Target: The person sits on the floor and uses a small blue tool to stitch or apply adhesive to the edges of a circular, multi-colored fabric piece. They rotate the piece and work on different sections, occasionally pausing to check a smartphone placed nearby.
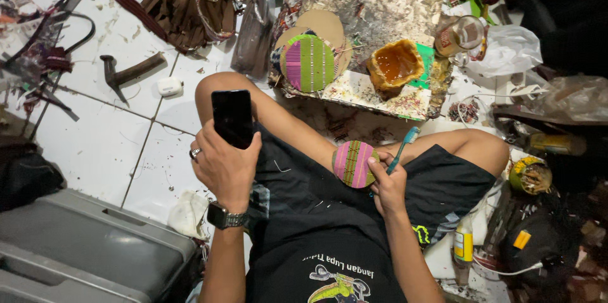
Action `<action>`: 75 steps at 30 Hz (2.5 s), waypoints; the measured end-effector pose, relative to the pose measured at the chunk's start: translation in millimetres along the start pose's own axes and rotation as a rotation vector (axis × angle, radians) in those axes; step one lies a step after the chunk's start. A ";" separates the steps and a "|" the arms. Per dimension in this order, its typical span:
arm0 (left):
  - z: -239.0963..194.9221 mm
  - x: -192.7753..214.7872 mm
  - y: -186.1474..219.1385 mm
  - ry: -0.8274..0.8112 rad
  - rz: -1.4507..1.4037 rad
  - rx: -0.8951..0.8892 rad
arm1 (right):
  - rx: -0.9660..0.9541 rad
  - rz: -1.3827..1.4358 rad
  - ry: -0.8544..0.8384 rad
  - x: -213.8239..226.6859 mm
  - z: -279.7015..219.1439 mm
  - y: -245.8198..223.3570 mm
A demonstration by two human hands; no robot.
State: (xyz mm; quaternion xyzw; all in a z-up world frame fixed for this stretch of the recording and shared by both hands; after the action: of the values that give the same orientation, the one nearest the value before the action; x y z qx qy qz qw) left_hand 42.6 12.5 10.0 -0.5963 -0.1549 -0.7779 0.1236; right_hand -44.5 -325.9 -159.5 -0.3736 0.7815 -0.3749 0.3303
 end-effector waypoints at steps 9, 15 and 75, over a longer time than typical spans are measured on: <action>-2.5 26.7 22.0 -0.130 -0.071 -0.135 | 0.009 0.173 0.021 15.1 -0.8 -2.6; -39.7 19.0 73.7 -0.514 -0.175 -0.545 | 0.034 0.336 0.058 23.4 -4.0 -16.8; -70.9 -83.6 146.4 -1.024 -1.489 0.125 | 0.155 -0.005 -0.186 -15.1 5.1 -63.0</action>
State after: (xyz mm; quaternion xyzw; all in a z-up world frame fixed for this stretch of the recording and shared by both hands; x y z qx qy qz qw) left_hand 56.4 -149.2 -74.1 -0.6073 -0.5784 -0.2862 -0.4634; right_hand -11.7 -342.8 -106.0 -0.3819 0.7154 -0.3985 0.4283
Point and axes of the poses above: each hand's wrist, its own z-axis towards the middle knuckle, its own x-axis out of the back of the hand, y = z × x, the point moved 5 cm from there along z, towards the middle knuckle, and after that the axes turned 5 degrees about z, right-handed, at the moved point
